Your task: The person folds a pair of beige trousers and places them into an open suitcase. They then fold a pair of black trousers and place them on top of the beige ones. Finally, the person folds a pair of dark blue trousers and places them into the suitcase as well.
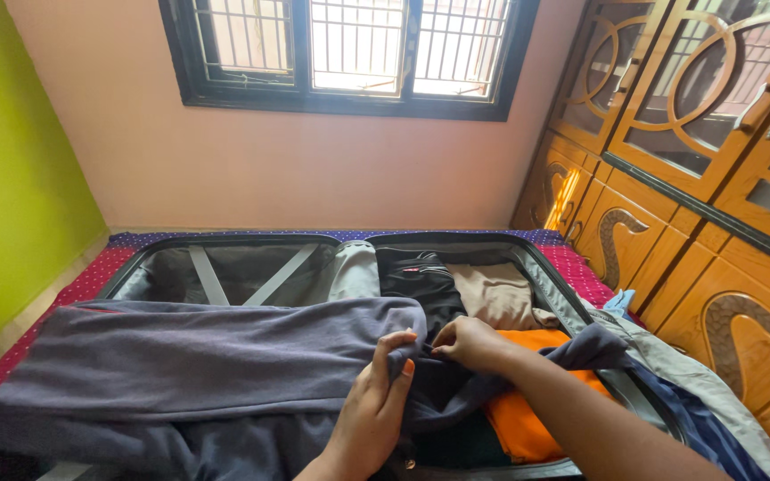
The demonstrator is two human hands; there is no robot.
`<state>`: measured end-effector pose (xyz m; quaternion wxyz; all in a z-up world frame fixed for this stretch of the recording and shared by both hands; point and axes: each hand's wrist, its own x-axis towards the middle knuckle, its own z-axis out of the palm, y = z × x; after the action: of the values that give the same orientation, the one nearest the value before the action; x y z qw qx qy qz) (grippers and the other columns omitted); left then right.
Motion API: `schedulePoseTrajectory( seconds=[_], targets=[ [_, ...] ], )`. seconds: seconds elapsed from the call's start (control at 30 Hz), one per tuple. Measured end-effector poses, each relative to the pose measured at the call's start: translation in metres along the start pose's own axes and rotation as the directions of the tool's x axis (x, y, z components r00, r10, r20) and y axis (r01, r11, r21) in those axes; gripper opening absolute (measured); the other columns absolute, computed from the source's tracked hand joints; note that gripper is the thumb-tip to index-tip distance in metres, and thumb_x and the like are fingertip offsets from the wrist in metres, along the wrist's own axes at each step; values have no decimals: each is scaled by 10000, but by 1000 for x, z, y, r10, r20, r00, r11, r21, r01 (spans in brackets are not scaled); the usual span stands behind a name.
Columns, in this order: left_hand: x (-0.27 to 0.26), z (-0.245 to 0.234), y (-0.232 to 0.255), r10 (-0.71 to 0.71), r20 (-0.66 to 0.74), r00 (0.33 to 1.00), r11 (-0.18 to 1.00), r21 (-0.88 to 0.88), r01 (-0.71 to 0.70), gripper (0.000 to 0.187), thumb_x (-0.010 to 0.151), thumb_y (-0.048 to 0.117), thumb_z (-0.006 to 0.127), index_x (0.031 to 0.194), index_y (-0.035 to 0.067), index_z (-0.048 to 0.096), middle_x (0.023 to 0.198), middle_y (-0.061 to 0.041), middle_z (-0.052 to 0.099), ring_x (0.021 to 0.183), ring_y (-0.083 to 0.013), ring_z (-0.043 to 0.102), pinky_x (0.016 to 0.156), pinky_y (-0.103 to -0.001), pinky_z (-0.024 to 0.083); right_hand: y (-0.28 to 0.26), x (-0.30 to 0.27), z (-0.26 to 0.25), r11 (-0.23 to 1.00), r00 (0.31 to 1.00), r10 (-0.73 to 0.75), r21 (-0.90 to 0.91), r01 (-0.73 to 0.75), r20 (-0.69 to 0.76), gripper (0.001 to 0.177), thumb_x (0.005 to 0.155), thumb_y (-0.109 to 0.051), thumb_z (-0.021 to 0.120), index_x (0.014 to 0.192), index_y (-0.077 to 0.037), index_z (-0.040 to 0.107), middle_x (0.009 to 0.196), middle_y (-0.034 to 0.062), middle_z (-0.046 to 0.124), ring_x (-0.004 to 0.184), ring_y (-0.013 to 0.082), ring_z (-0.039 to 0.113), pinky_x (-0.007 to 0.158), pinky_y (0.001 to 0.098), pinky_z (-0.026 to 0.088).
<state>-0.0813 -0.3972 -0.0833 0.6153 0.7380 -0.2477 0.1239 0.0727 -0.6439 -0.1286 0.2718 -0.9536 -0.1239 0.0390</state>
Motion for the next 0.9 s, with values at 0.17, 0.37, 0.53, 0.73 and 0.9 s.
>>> schedulePoseTrajectory(
  seconds=[0.17, 0.37, 0.53, 0.73, 0.9],
  targets=[
    [0, 5, -6, 56, 78, 995, 988, 138, -67, 362, 1021, 215, 512, 1367, 112, 509, 1450, -220, 579, 1403, -385, 496, 1160, -489, 302, 20, 42, -22, 996, 900, -86, -31, 80, -428, 222, 908, -257, 713, 990, -58, 767, 926, 153, 765, 852, 275, 755, 772, 379, 568],
    [-1, 15, -12, -11, 243, 970, 906, 412, -93, 404, 1010, 265, 537, 1388, 125, 505, 1509, -223, 500, 1480, -361, 382, 1189, -550, 208, 1, 39, 10, 996, 901, 82, 53, -66, -427, 242, 939, -300, 652, 1072, -117, 739, 931, 96, 773, 901, 284, 744, 790, 411, 555],
    [-2, 16, -22, -31, 270, 962, 904, 418, -89, 406, 1015, 280, 534, 1391, 130, 508, 1522, -213, 494, 1485, -355, 376, 1194, -558, 199, -14, 25, 8, 966, 672, -235, -246, 80, -702, 202, 966, -299, 627, 1049, -147, 729, 956, 71, 771, 930, 311, 726, 820, 459, 521],
    [-1, 18, -28, -26, 276, 961, 894, 437, -101, 393, 1021, 297, 530, 1380, 139, 507, 1504, -199, 516, 1464, -347, 403, 1180, -552, 226, -1, 43, 21, 999, 832, -1, -33, -21, -555, 165, 921, -287, 666, 995, -161, 741, 896, 64, 767, 859, 277, 721, 781, 433, 534],
    [-1, 20, -32, -43, 259, 965, 898, 433, -76, 366, 1015, 292, 542, 1354, 155, 524, 1481, -181, 550, 1453, -336, 426, 1177, -539, 241, 25, 48, 20, 989, 905, -41, 114, 98, -423, 155, 849, -148, 664, 988, -96, 707, 852, 75, 761, 811, 246, 743, 760, 398, 568]
  ],
)
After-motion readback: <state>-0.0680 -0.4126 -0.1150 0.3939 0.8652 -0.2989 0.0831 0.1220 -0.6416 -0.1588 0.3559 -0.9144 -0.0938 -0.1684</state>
